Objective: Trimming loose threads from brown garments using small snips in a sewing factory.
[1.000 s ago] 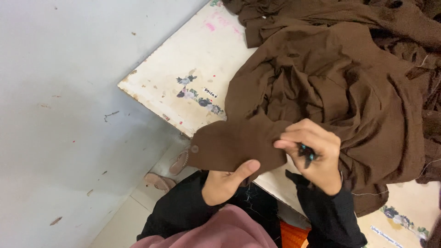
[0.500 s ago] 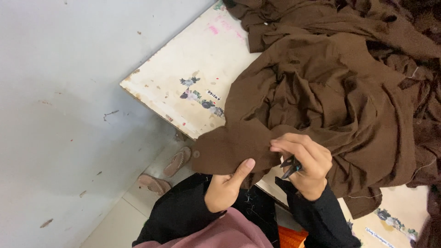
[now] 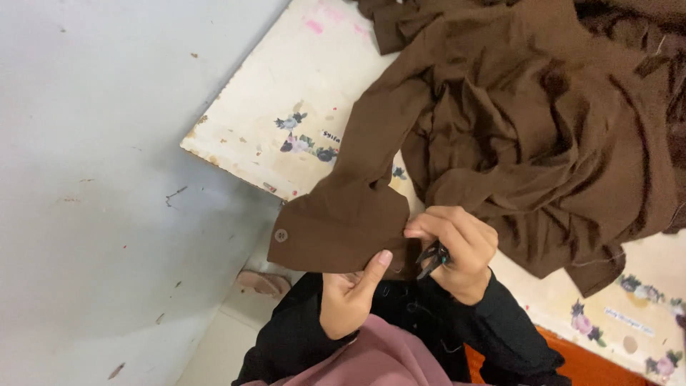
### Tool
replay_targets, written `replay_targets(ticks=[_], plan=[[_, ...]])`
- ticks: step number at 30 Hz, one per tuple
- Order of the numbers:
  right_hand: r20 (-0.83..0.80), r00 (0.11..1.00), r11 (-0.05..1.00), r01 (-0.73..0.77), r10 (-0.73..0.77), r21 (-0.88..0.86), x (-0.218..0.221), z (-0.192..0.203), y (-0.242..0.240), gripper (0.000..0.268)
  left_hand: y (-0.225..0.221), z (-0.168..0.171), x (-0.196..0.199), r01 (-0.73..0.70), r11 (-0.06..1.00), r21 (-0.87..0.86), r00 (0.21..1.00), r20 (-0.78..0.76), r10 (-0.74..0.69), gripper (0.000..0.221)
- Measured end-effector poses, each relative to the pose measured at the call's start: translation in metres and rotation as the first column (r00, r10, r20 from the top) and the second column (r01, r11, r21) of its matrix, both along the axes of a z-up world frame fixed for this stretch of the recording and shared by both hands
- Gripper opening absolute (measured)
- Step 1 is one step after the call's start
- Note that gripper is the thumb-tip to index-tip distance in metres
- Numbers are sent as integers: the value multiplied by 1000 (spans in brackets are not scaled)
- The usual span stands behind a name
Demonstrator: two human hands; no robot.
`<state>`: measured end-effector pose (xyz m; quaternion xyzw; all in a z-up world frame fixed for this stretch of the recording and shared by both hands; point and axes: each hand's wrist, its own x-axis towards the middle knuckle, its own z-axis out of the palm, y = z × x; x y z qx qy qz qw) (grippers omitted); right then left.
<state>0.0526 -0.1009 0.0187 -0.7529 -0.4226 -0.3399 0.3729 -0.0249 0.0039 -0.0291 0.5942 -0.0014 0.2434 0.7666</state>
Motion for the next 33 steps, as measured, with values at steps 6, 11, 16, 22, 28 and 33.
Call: replay_targets(ticks=[6, 11, 16, 22, 28, 33], plan=[[-583, 637, 861, -421, 504, 284, -16, -5, -22, 22, 2, -8, -5, 43, 993, -110, 998, 54, -37, 13], [-553, 501, 743, -381, 666, 550, -27, -10, -31, 37, 0, -25, -4, 46, 951, -305, 994, 111, -12, 36], [-534, 836, 990, -64, 123, 127, -27, -24, -34, 34, 4, -10, -5, 77, 964, -253, 994, 95, -54, 18], [-218, 974, 987, 88, -57, 133, -29, -22, -21, 21, 1, -20, -6, 77, 957, -279, 989, 146, -37, 38], [-92, 989, 988, 128, -120, 90, -29, -16, -12, 14, 1, -11, -6, 39, 975, -220, 997, 67, -25, 13], [-88, 989, 984, 128, -118, 122, -27, -18, -11, 7, 1, -13, -6, 41, 979, -202, 998, 63, -29, 13]])
